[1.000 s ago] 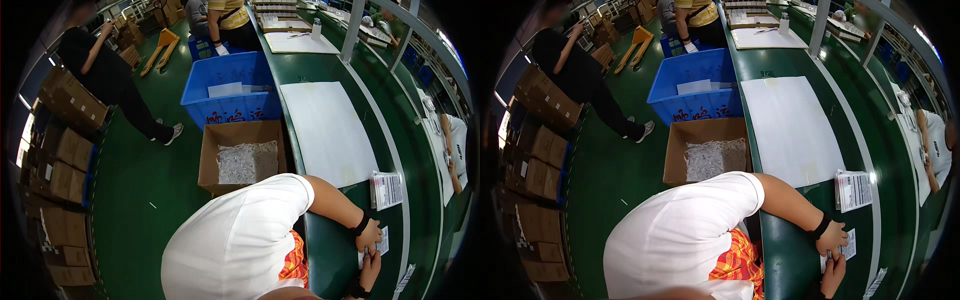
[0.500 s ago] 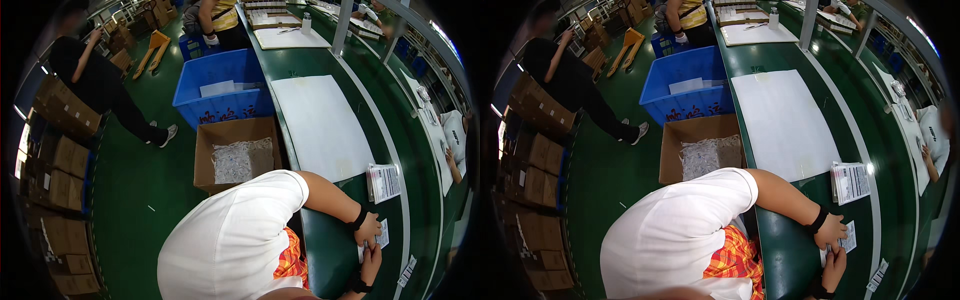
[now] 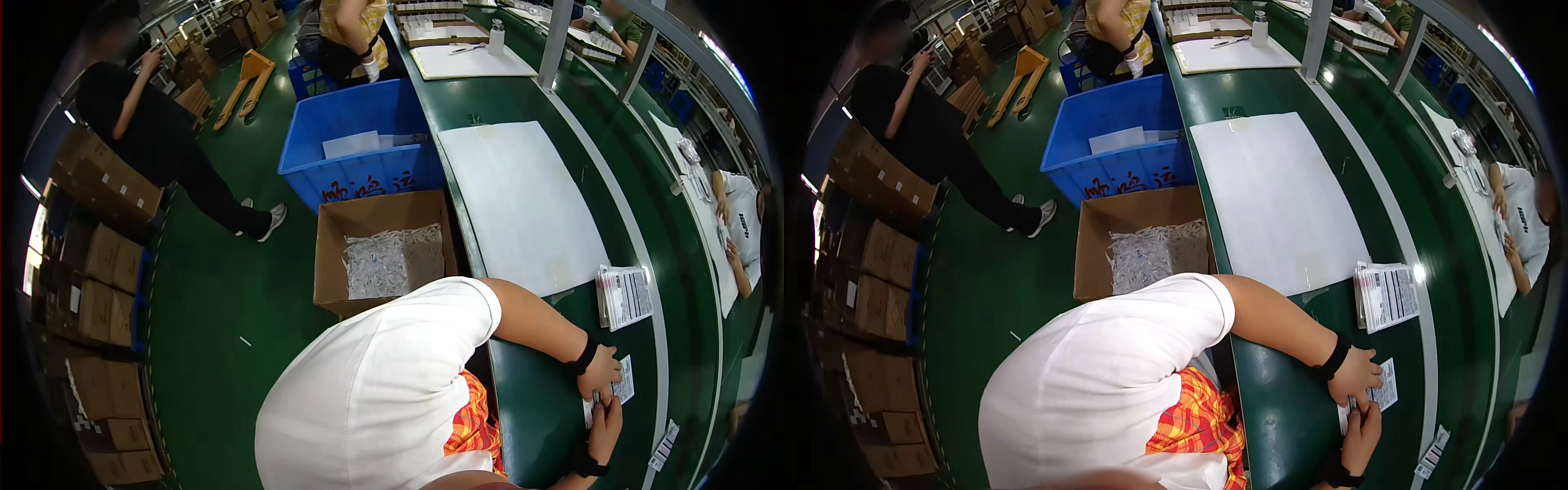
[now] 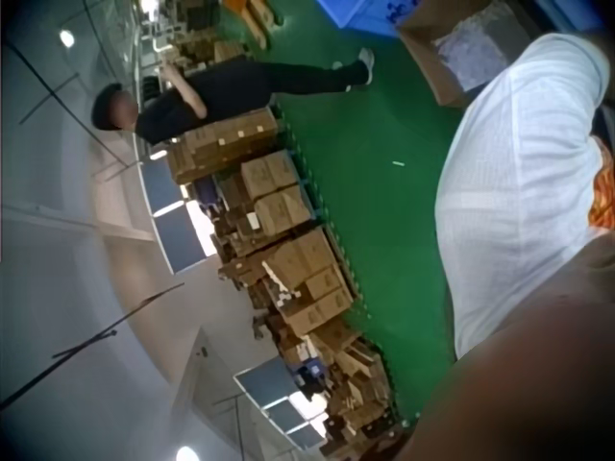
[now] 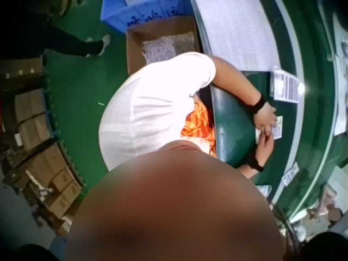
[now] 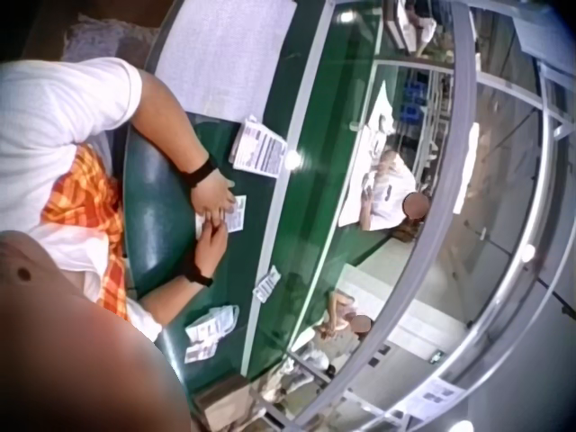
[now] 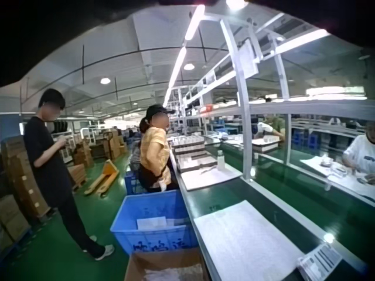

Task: Inspect and package small labels or components into plastic bags.

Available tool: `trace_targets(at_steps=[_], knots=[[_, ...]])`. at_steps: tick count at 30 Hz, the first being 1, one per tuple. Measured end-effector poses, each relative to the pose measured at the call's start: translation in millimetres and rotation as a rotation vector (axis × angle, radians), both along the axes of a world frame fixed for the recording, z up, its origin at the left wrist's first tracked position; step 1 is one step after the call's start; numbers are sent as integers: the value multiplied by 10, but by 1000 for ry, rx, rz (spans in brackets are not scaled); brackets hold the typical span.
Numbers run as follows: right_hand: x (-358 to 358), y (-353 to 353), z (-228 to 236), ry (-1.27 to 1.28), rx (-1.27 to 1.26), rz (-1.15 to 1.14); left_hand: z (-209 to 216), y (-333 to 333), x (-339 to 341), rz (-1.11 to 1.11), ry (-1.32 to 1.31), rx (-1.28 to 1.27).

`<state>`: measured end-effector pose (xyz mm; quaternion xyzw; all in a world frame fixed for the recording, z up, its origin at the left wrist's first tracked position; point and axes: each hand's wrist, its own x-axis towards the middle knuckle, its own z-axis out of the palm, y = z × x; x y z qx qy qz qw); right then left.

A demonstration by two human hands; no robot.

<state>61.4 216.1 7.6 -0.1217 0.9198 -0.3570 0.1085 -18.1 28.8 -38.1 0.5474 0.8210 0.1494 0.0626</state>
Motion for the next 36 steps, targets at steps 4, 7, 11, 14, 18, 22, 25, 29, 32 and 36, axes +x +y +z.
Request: trace_targets(at_steps=[4, 7, 11, 14, 18, 22, 25, 29, 32, 36], knots=[[15, -18, 29, -27, 4, 4, -12, -2, 11, 0, 5, 13], [33, -57, 52, -53, -18, -47, -14, 0, 10, 1, 9, 12], [30, -53, 54, -35, -5, -32, -7, 3, 10, 2, 2, -2], [12, -20, 39, -25, 8, 5, 6, 5, 12, 1, -4, -6], [37, -54, 45, -10, 9, -35, 20, -6, 22, 2, -2, -18], [21, -42, 51, -45, -14, -21, 21, 0, 12, 2, -6, -24], [5, -17, 43, -12, 17, 11, 13, -2, 11, 1, -15, -20], [2, 5, 12, 9, 17, 30, -9, 2, 13, 2, -11, -3], [22, -35, 43, 1, 6, 14, -5, 2, 6, 1, -11, -8], [33, -58, 57, -26, -2, -29, 0, -2, 15, -2, -7, -4]])
